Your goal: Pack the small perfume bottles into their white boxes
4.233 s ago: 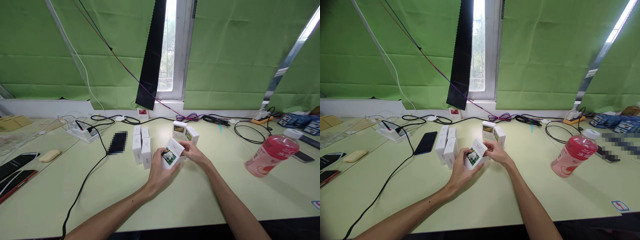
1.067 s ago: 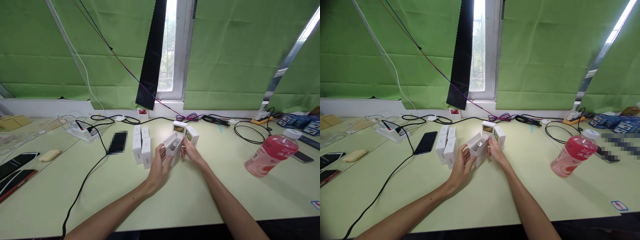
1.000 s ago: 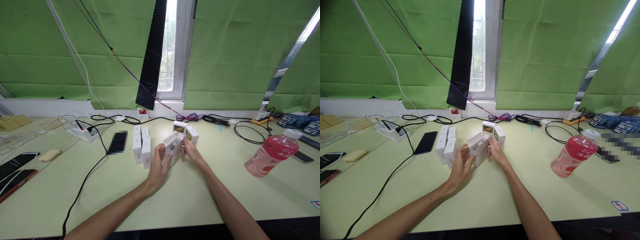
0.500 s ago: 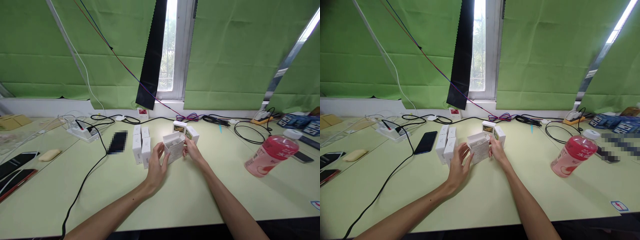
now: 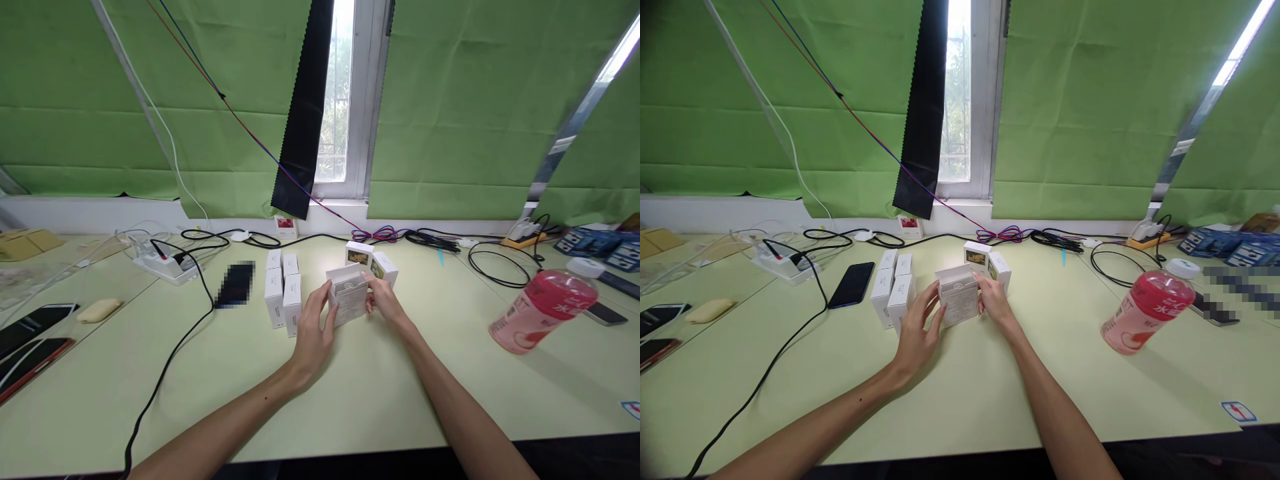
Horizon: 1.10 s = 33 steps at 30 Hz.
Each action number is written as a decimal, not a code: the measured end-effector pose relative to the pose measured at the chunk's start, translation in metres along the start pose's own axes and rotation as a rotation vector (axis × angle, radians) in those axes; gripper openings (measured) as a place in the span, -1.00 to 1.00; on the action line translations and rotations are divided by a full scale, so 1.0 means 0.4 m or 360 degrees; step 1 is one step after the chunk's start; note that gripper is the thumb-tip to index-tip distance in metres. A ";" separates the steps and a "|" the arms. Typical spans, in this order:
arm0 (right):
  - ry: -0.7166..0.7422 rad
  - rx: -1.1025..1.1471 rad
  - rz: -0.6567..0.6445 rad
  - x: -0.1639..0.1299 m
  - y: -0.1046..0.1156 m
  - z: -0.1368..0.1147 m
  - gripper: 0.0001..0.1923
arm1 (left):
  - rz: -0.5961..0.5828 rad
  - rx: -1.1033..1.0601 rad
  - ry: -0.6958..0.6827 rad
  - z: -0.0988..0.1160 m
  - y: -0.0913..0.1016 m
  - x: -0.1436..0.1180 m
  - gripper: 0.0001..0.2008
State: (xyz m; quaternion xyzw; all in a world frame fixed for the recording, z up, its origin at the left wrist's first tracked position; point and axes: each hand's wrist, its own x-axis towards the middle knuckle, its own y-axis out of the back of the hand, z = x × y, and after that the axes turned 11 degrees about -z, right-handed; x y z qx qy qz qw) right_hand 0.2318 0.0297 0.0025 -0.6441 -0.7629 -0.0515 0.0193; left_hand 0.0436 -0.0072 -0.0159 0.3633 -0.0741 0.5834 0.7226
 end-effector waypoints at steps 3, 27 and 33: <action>0.0008 0.0003 0.0001 0.000 0.000 0.000 -0.47 | -0.0002 0.0002 -0.0004 -0.001 -0.001 0.000 -0.58; 0.0074 -0.0014 0.0100 -0.008 0.001 -0.001 -0.47 | 0.0063 0.0026 -0.0098 0.003 -0.002 0.003 -0.56; 0.0104 0.0002 0.0138 -0.008 0.002 0.005 -0.53 | 0.0053 0.0329 -0.0264 0.009 0.005 0.001 -0.50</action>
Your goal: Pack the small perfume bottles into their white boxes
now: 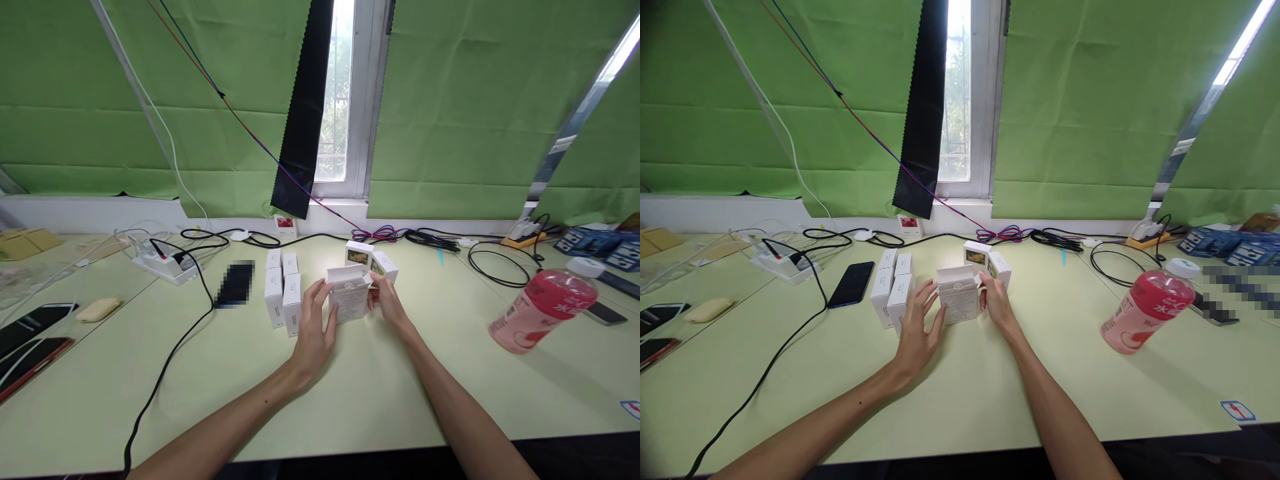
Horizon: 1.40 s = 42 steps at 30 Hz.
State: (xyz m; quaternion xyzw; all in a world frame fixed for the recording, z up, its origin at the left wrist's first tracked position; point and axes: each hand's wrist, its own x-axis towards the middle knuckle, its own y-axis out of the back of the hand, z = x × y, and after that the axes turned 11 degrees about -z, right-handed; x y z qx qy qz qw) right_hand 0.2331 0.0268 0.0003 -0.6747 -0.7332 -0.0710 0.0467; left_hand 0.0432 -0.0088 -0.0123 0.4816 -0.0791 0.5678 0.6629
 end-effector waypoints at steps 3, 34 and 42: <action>0.0018 0.0012 0.0005 0.001 0.001 0.003 -0.55 | 0.0021 0.0154 -0.0086 0.011 0.008 0.004 -0.47; 0.0232 -0.0026 -0.0028 -0.016 -0.018 -0.032 -0.51 | -0.0180 0.0244 0.0058 0.018 0.011 0.006 -0.25; 0.0258 -0.0069 -0.0007 -0.014 -0.027 -0.036 -0.47 | -0.0216 0.0251 0.0049 0.017 0.011 0.006 -0.20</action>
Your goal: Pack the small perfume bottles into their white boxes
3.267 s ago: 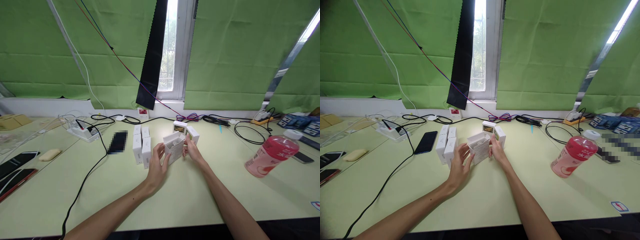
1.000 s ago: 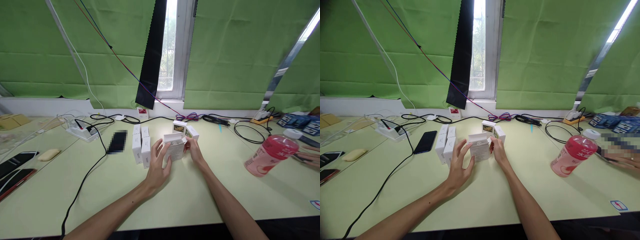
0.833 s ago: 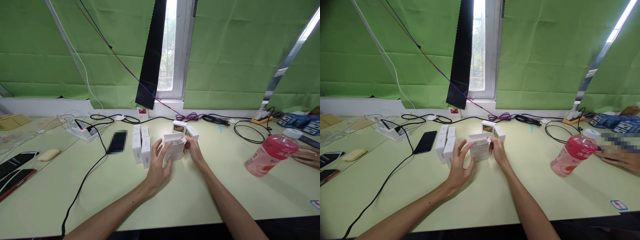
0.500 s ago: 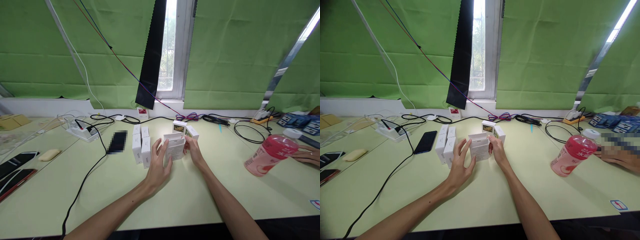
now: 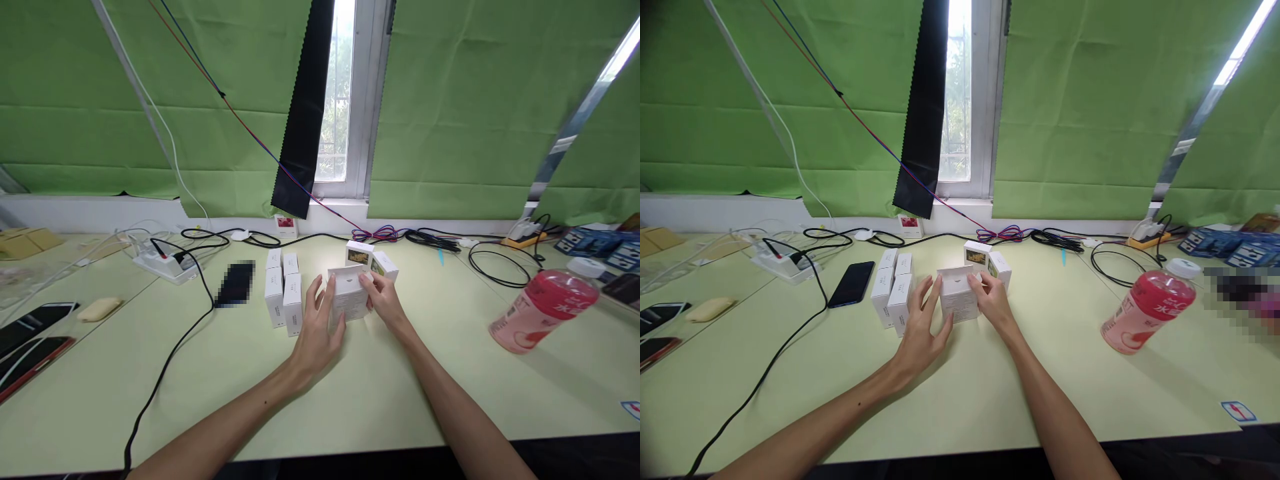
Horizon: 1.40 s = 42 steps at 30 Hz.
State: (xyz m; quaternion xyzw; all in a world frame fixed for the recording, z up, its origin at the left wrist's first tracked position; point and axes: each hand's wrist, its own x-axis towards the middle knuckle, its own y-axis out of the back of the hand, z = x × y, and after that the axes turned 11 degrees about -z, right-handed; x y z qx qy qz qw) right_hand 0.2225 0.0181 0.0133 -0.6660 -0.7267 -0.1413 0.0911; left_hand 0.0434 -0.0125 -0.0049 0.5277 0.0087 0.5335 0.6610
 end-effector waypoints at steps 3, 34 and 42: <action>0.0004 0.0014 -0.0006 0.001 0.000 0.006 -0.50 | -0.0015 -0.0022 0.0002 0.002 0.000 -0.003 -0.20; -0.0035 -0.0017 0.0000 -0.003 0.002 -0.006 -0.57 | -0.0199 -0.0106 0.0069 -0.009 -0.010 -0.011 -0.32; -0.0045 0.0009 -0.0012 -0.004 0.002 -0.010 -0.59 | -0.0190 -0.0105 0.0067 -0.003 -0.007 -0.010 -0.34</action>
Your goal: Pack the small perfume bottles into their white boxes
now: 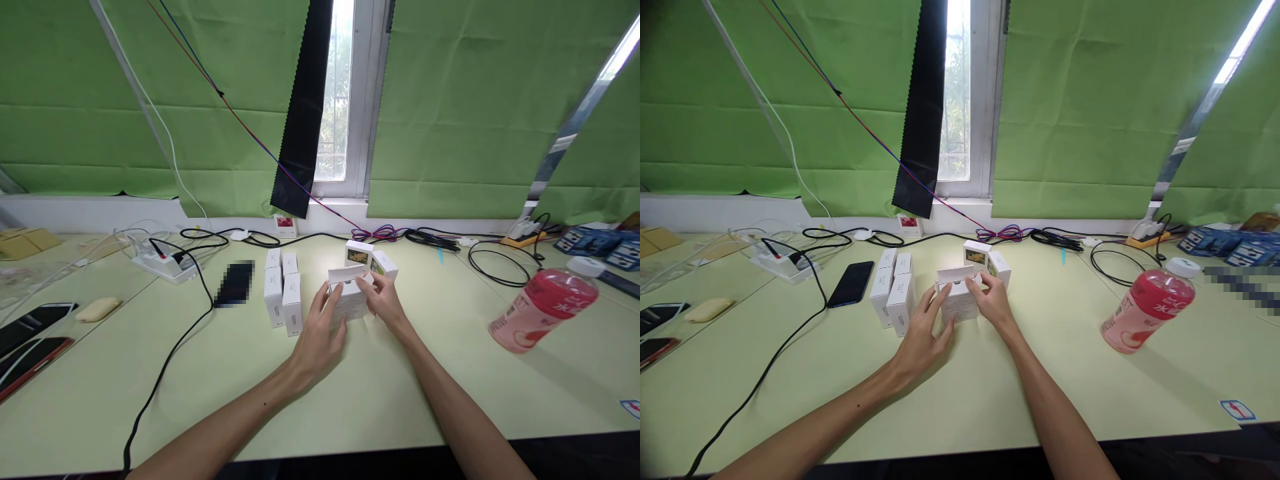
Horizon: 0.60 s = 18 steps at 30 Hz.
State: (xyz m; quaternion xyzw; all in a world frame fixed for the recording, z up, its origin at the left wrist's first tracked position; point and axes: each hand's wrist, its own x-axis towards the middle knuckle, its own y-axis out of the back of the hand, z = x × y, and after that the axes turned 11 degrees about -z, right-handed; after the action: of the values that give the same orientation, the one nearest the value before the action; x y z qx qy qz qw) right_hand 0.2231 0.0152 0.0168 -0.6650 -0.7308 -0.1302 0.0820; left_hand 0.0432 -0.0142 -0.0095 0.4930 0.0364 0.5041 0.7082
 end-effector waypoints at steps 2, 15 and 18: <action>0.0004 0.0000 0.0001 0.000 0.000 -0.001 -0.60 | -0.0004 -0.0013 -0.0001 0.001 0.000 0.000 -0.35; 0.0024 -0.0021 0.0006 0.000 0.003 0.002 -0.59 | -0.0010 -0.0037 -0.0034 0.008 0.005 0.003 -0.33; 0.0027 -0.0027 0.0005 0.002 0.003 0.005 -0.61 | -0.0013 -0.0033 -0.0031 0.007 0.004 0.003 -0.33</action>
State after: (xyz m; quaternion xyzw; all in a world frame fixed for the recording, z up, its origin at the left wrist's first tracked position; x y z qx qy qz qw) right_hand 0.2245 0.0166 0.0152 -0.6657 -0.7279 -0.1420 0.0827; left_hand 0.0440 -0.0152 -0.0064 0.4904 0.0264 0.4966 0.7156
